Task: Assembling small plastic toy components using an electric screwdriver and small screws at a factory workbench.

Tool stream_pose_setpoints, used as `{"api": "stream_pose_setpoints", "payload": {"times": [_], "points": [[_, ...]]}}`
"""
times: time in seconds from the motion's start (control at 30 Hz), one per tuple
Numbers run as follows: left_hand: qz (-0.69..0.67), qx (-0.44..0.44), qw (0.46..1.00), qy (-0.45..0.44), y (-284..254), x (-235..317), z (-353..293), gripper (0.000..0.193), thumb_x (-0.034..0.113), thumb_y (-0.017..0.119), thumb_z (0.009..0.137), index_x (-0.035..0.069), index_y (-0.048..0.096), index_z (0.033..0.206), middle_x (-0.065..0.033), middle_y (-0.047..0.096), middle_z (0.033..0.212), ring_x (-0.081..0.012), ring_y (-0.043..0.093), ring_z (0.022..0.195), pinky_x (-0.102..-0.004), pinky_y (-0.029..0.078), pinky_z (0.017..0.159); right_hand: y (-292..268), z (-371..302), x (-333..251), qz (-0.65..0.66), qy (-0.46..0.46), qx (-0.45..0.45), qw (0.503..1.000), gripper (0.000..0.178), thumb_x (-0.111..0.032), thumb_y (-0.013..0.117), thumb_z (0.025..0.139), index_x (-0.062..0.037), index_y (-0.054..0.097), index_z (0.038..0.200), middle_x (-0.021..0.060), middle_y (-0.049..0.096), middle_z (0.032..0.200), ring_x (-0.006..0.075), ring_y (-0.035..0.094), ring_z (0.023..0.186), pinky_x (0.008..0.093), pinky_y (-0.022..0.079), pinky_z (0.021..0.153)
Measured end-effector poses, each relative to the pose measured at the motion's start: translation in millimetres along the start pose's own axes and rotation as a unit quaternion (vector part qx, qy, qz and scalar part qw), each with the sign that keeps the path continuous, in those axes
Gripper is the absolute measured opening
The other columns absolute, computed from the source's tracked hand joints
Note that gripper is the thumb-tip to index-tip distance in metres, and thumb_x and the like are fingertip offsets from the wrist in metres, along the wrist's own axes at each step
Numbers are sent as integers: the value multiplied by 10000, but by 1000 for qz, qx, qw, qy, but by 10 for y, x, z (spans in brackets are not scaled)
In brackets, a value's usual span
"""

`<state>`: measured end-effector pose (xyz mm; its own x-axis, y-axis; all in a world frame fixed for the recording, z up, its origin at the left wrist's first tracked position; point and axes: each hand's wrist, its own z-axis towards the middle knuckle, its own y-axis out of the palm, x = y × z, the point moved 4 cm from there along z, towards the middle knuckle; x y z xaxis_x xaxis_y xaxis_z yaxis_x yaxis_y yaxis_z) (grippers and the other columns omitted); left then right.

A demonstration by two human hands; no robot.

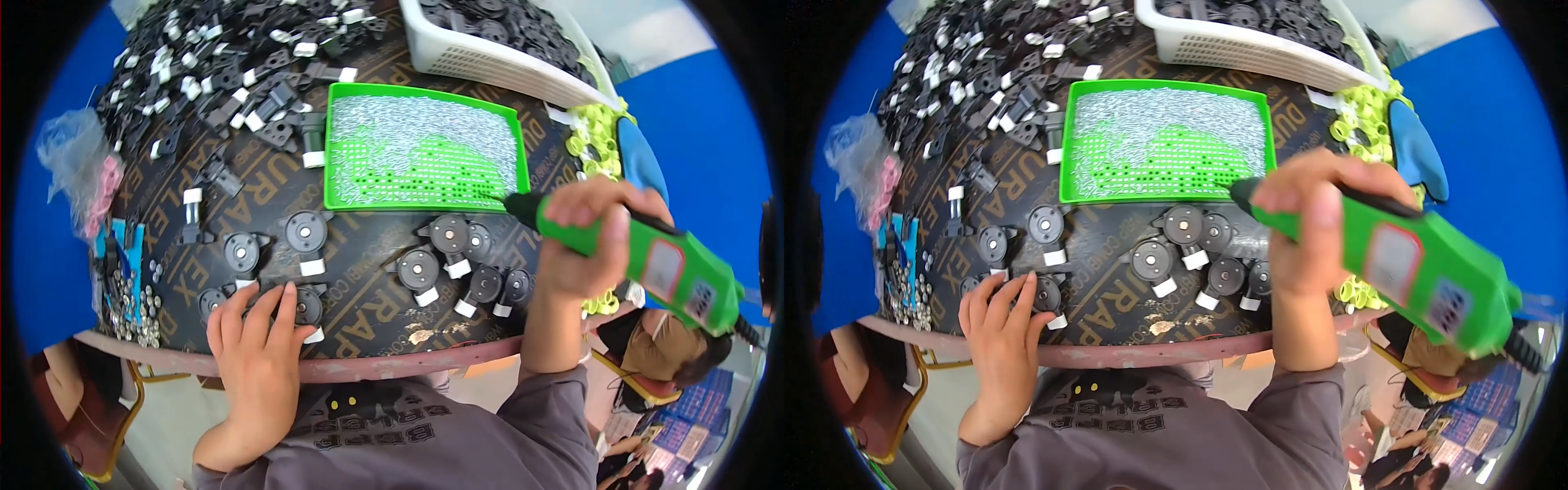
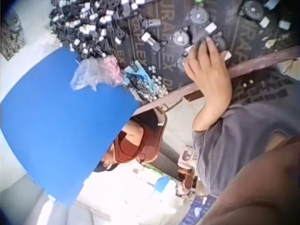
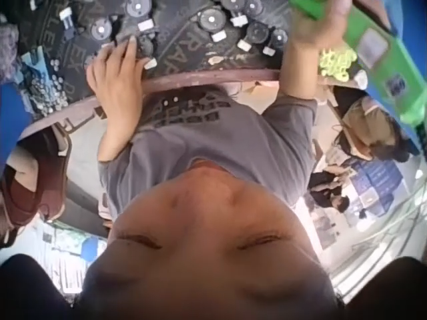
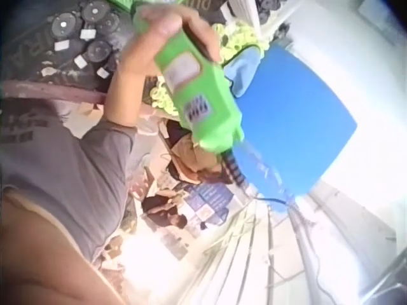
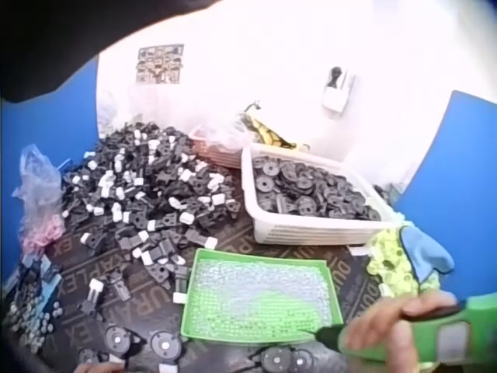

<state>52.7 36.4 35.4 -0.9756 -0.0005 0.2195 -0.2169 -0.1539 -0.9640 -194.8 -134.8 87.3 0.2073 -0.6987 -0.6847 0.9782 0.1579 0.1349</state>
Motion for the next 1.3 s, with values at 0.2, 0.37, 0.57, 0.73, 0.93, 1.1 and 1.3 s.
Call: {"api": "stream_pose_setpoints", "payload": {"times": [0.2, 0.37, 0.57, 0.73, 0.93, 1.1, 1.3], "points": [[-53, 41, 996, 52, 136, 164, 48, 472, 201, 776, 745, 27, 667, 1171, -71, 634, 1130, -277, 550, 1115, -448, 393, 928, 175, -22, 391, -13, 50, -13, 999, 244, -38, 561, 928, -34, 421, 1127, 77, 532, 704, 150, 530, 587, 308, 490, 545], [-138, 31, 986, 85, 342, 388, 195, 500, 226, 755, 789, 38, 617, 1231, -79, 596, 1189, -278, 553, 1100, -440, 418, 913, 213, -20, 431, -11, 44, -15, 999, 238, 18, 546, 931, 21, 399, 1119, 76, 572, 704, 127, 565, 594, 278, 501, 560], [-259, 19, 962, 79, 507, 524, 294, 472, 193, 748, 826, 9, 597, 1233, -129, 578, 1188, -328, 554, 1082, -426, 460, 897, 175, -26, 447, -37, 50, -30, 998, 239, -22, 549, 924, -65, 438, 1131, 87, 504, 722, 166, 497, 598, 332, 479, 546], [-337, 2, 941, 33, 594, 506, 312, 493, 179, 769, 810, 10, 591, 1239, -142, 561, 1154, -338, 560, 1030, -418, 477, 855, 179, -17, 368, -29, 54, -11, 998, 253, -32, 540, 915, -99, 448, 1141, 73, 503, 726, 168, 498, 610, 329, 472, 539], [-366, -1, 930, 39, 579, 512, 377, 500, 139, 780, 791, 23, 596, 1242, -138, 559, 1143, -339, 566, 1010, -423, 481, 843, 386, -130, -547, 75, 48, -145, 985, 213, -121, 521, 961, -74, 427, 1146, 74, 492, 744, 179, 511, 605, 319, 477, 486], [-361, 15, 931, 61, 615, 465, 367, 529, 132, 782, 782, 25, 574, 1257, -146, 576, 1177, -355, 564, 1047, -426, 482, 885, 599, -352, -506, 64, 51, -290, 954, 333, -43, 633, 895, -60, 388, 1121, 95, 547, 754, 197, 542, 568, 347, 519, 501], [-372, 9, 926, 62, 607, 474, 378, 529, 128, 774, 789, 23, 563, 1263, -148, 580, 1191, -360, 560, 1057, -430, 476, 904, 597, -384, -412, 44, 70, -282, 956, 333, -10, 613, 887, -53, 377, 1118, 102, 551, 766, 204, 557, 590, 358, 538, 542]]}}
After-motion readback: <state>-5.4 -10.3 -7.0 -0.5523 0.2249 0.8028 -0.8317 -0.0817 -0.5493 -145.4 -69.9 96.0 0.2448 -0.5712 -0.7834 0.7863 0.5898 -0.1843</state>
